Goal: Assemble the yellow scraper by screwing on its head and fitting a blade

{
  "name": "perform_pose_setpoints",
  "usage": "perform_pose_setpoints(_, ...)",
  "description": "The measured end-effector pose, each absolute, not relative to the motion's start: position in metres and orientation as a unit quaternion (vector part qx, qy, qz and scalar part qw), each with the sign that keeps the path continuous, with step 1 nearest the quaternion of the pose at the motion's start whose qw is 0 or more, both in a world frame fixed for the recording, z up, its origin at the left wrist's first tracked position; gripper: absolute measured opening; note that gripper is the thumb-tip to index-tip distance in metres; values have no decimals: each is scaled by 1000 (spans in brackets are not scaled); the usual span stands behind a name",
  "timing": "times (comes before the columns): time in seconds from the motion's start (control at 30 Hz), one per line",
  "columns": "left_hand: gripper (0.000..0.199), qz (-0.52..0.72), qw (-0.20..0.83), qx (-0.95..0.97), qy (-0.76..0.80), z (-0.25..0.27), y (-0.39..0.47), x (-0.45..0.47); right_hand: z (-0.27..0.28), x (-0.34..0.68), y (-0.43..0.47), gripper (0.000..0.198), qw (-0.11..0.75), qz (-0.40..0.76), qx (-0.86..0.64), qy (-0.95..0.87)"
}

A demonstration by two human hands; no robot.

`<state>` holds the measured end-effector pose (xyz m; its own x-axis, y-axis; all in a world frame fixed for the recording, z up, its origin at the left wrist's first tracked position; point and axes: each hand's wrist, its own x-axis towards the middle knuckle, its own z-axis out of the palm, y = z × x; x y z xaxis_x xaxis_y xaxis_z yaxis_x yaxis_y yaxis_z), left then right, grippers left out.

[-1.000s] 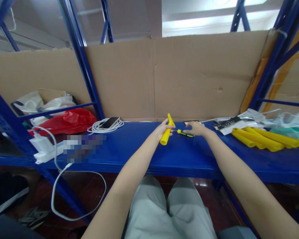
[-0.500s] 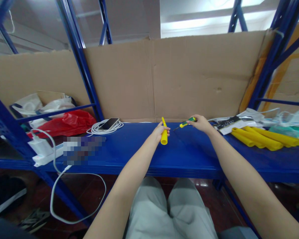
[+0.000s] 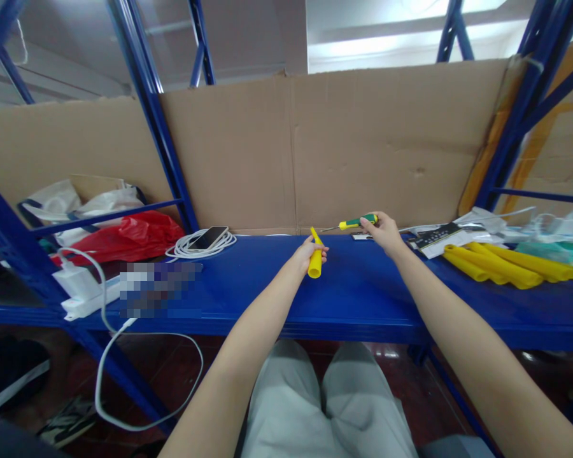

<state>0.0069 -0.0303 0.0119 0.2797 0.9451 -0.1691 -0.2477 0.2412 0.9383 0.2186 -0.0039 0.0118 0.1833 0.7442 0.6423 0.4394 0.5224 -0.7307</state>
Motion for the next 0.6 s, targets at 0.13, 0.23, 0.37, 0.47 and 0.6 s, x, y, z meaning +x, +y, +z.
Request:
perform_pose_setpoints(0.13, 64, 431, 692, 426, 392, 14, -32, 7, 12, 215, -6, 37, 609, 144, -462, -628)
perform_pose_setpoints(0.23, 59, 433, 696, 422, 387, 15, -34, 8, 12, 214, -6, 37, 611, 145, -459, -628)
perform_pose_setpoints(0.37, 57, 432, 696, 420, 391, 15, -34, 8, 12, 215, -6, 40, 609, 143, -461, -629)
perform_pose_setpoints(0.47, 56, 432, 700, 419, 385, 15, -35, 8, 12, 214, -7, 40, 608, 145, -466, -626)
perform_pose_setpoints(0.6, 56, 432, 703, 421, 378, 15, -34, 7, 14, 213, -10, 39, 613, 161, -465, -618)
